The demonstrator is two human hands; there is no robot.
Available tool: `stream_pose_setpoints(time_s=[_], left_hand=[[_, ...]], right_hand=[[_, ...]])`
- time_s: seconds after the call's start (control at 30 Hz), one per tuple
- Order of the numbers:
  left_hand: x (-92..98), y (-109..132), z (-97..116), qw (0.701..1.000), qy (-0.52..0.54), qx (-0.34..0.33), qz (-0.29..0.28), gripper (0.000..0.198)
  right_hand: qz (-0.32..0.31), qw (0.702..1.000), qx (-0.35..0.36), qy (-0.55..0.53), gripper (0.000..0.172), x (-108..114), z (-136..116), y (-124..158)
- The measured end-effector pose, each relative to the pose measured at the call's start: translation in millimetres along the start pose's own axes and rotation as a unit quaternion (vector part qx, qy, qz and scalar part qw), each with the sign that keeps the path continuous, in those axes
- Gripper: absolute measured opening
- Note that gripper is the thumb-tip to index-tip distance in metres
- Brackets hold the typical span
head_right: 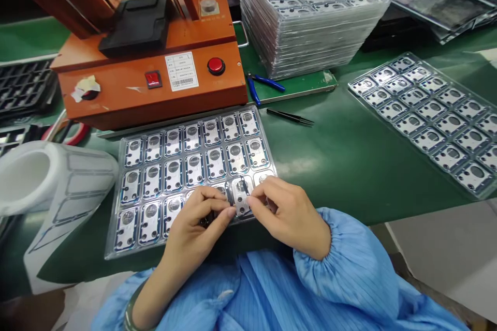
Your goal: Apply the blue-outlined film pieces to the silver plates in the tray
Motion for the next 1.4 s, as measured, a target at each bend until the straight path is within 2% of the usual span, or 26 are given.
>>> stream_pose_setpoints(time_s=[0.13, 0.47, 1.4], left_hand=[[-3.9, 0.5, -0.7, 0.999, -0.031, -0.003, -0.026, 0.007], [-6.8, -2.9, -1.6, 0.998, -0.056, 0.004, -0.03, 0.008], [-8.6, -3.4, 0.2, 0.996, -0.088, 0.002, -0.028, 0.008]], right_hand=[[-0.014, 1.0, -0.007, 0.026, 0.017, -4.6, 0.0, -3.2], [-0.03, 0.996, -0.054, 0.064, 0.017, -7.0, 1.1, -5.4], [-0.042, 0.992, -0.054, 0.107, 0.017, -7.2, -0.5, -9.3]])
Point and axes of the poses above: each hand's wrist, its own y-axis away from the middle knuckle, its own x-axis out of the back of the hand, z = x × y, the point moved 4 cm from there along -y, towards the middle knuckle, and after that the axes turned 6 degrees about -x, right-handed, at the moved point
